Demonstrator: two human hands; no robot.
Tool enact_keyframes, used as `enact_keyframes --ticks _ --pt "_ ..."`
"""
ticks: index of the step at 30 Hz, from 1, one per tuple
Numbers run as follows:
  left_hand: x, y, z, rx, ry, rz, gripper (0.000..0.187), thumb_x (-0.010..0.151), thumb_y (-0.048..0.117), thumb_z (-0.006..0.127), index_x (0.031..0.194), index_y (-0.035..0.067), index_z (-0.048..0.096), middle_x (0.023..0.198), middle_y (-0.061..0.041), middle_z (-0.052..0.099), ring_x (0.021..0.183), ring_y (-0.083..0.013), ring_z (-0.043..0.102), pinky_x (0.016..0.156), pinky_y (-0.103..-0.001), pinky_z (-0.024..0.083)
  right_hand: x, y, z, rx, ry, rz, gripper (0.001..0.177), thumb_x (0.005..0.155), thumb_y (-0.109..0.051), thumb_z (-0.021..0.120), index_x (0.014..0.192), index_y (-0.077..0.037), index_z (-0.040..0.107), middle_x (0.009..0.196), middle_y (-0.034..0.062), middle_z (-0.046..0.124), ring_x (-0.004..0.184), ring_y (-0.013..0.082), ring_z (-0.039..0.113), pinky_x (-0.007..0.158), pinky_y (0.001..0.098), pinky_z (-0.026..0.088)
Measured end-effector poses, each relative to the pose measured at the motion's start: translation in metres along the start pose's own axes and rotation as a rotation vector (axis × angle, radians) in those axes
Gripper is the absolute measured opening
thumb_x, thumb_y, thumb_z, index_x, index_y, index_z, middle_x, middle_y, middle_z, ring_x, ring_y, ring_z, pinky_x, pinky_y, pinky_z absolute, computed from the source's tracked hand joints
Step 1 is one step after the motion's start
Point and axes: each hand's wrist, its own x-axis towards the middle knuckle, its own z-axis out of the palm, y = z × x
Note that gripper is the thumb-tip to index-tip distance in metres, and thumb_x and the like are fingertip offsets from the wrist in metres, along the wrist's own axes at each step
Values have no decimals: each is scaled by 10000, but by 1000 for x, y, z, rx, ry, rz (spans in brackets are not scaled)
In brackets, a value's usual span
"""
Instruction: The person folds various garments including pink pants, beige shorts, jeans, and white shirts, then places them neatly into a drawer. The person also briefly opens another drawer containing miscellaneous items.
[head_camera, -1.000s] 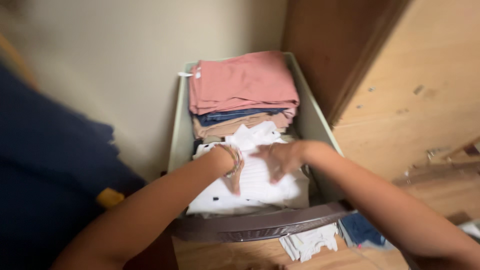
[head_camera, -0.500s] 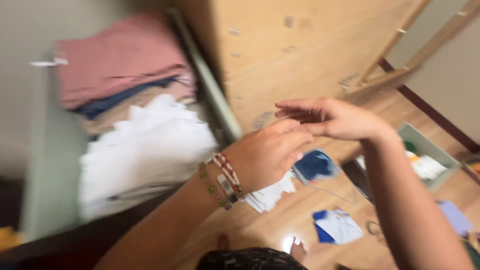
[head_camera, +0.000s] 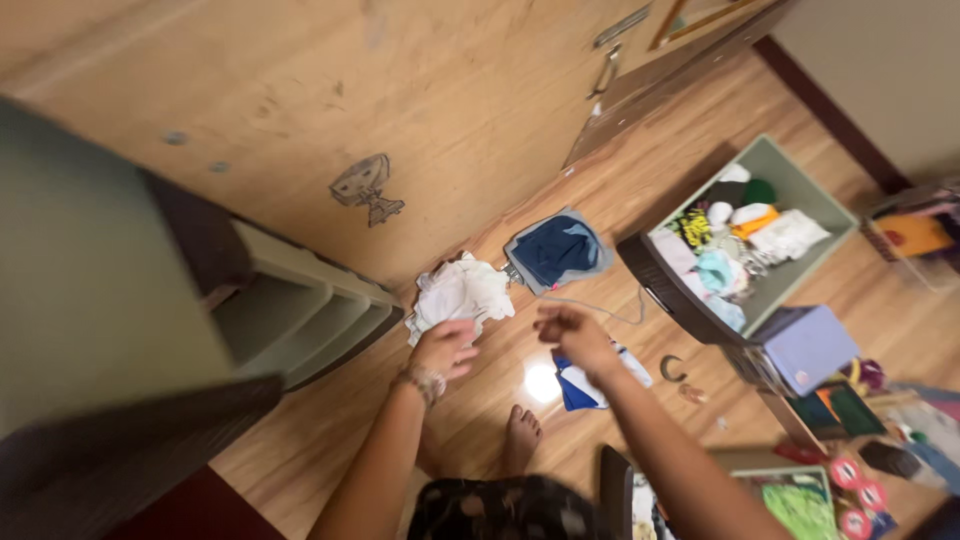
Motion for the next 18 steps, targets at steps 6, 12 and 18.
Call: enact_keyframes --ticks 6,12,18 --pt "121 -142 -70 -180 402 -120 268 977 167 599 1239 143 652 1157 -63 715 968 -239 714 763 -385 577 126 128 64 -130 34 -185 302 879 -97 714 1176 -40 730 1020 84 807 916 139 745 780 276 566" --pt "266 -277 -130 -85 499 -213 257 989 198 547 1230 148 617 1011 -20 697 825 -189 681 599 -358 525 253 237 152 -488 103 -420 252 871 -84 693 1112 -54 762 1014 157 771 908 279 760 812 340 587" --pt "398 -374 -190 -176 606 -60 298 987 191 577 1256 99 668 1049 -45 720 852 -176 682 647 -350 541 377 313 205 -709 40 -630 386 859 -112 686 1238 -41 694 1201 197 713 1113 377 658 997 435 519"
